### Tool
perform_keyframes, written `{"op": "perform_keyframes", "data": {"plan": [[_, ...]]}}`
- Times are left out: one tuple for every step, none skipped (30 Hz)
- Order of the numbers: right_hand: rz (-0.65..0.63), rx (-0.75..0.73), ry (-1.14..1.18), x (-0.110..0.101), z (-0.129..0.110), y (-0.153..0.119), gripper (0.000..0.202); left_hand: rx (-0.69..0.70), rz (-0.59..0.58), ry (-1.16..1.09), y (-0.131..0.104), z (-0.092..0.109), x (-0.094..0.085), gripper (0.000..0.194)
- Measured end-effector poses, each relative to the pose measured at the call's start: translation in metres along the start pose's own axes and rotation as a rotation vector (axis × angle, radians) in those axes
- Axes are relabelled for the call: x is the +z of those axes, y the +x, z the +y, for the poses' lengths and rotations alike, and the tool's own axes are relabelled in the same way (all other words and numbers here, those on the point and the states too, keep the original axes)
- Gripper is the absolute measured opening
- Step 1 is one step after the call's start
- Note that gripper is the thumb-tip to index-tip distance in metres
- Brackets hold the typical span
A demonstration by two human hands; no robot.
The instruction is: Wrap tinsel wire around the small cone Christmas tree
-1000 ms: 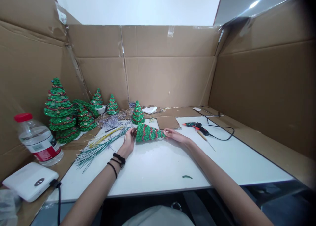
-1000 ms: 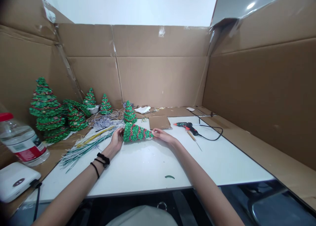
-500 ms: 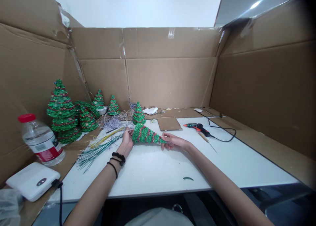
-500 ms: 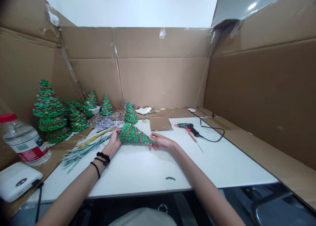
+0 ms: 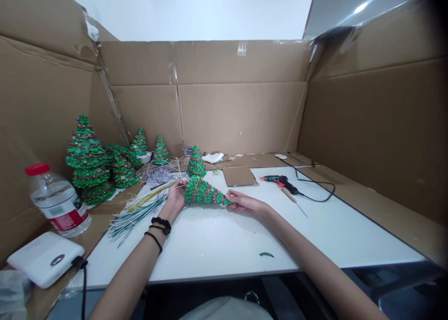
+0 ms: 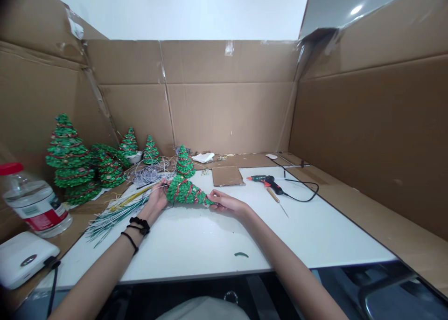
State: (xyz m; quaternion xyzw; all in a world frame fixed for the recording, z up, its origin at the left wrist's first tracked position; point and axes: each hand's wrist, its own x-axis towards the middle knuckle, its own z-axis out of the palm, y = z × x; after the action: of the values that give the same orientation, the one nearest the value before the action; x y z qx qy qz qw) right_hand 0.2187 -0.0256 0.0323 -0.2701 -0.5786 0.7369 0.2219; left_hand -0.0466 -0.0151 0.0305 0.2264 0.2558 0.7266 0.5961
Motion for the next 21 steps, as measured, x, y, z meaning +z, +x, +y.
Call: {"op": "perform_keyframes", "data": {"plan": [[0.004,0.002,0.004,-0.001,0.001,0.001,0.047,-0.002,-0.02,0.025,-0.002,0.0,0.002,0.017],[0.013,0.003,0.003,-0.001,0.002,0.002,0.047,0.008,-0.036,0.061,-0.004,0.0,0.004,0.018],[0.024,0.002,-0.006,-0.001,0.003,0.003,0.046,0.031,-0.04,0.103,-0.005,-0.001,0.006,0.019],[0.038,-0.001,-0.023,0.0,0.004,0.004,0.046,0.057,-0.033,0.147,-0.006,-0.003,0.007,0.02],[0.047,-0.002,-0.045,0.001,0.004,0.004,0.046,0.082,-0.014,0.184,-0.007,-0.005,0.008,0.021],[0.053,-0.002,-0.069,0.002,0.004,0.004,0.045,0.096,0.01,0.211,-0.006,-0.007,0.008,0.022],[0.053,0.0,-0.089,0.004,0.004,0.004,0.045,0.1,0.029,0.226,-0.006,-0.008,0.008,0.022],[0.049,0.001,-0.104,0.006,0.004,0.004,0.045,0.101,0.04,0.234,-0.004,-0.009,0.007,0.022],[0.045,-0.002,-0.109,0.008,0.003,0.004,0.045,0.108,0.048,0.24,-0.003,-0.01,0.006,0.022],[0.04,-0.011,-0.107,0.01,0.003,0.004,0.044,0.122,0.057,0.255,-0.002,-0.011,0.004,0.022],[0.035,-0.024,-0.099,0.012,0.003,0.004,0.044,0.139,0.065,0.278,-0.001,-0.011,0.004,0.022],[0.028,-0.037,-0.086,0.013,0.003,0.004,0.045,0.154,0.069,0.307,0.0,-0.01,0.003,0.023],[0.017,-0.046,-0.07,0.013,0.003,0.004,0.045,0.166,0.071,0.336,0.001,-0.01,0.003,0.023],[0.005,-0.051,-0.052,0.013,0.003,0.004,0.046,0.172,0.07,0.363,0.001,-0.01,0.003,0.023],[-0.009,-0.051,-0.036,0.012,0.004,0.004,0.047,0.17,0.066,0.384,0.001,-0.009,0.004,0.024],[-0.021,-0.048,-0.025,0.012,0.005,0.005,0.047,0.167,0.059,0.399,0.001,-0.008,0.005,0.024],[-0.029,-0.044,-0.021,0.011,0.005,0.005,0.047,0.165,0.053,0.411,0.0,-0.007,0.006,0.024],[-0.031,-0.039,-0.022,0.01,0.006,0.006,0.046,0.163,0.046,0.421,-0.001,-0.006,0.007,0.024],[-0.033,-0.034,-0.026,0.009,0.007,0.006,0.045,0.159,0.038,0.436,-0.002,-0.005,0.009,0.024],[-0.034,-0.029,-0.028,0.008,0.007,0.007,0.044,0.153,0.029,0.453,-0.003,-0.004,0.01,0.024],[-0.035,-0.025,-0.027,0.007,0.007,0.007,0.042,0.145,0.022,0.47,-0.004,-0.003,0.011,0.024]]}}
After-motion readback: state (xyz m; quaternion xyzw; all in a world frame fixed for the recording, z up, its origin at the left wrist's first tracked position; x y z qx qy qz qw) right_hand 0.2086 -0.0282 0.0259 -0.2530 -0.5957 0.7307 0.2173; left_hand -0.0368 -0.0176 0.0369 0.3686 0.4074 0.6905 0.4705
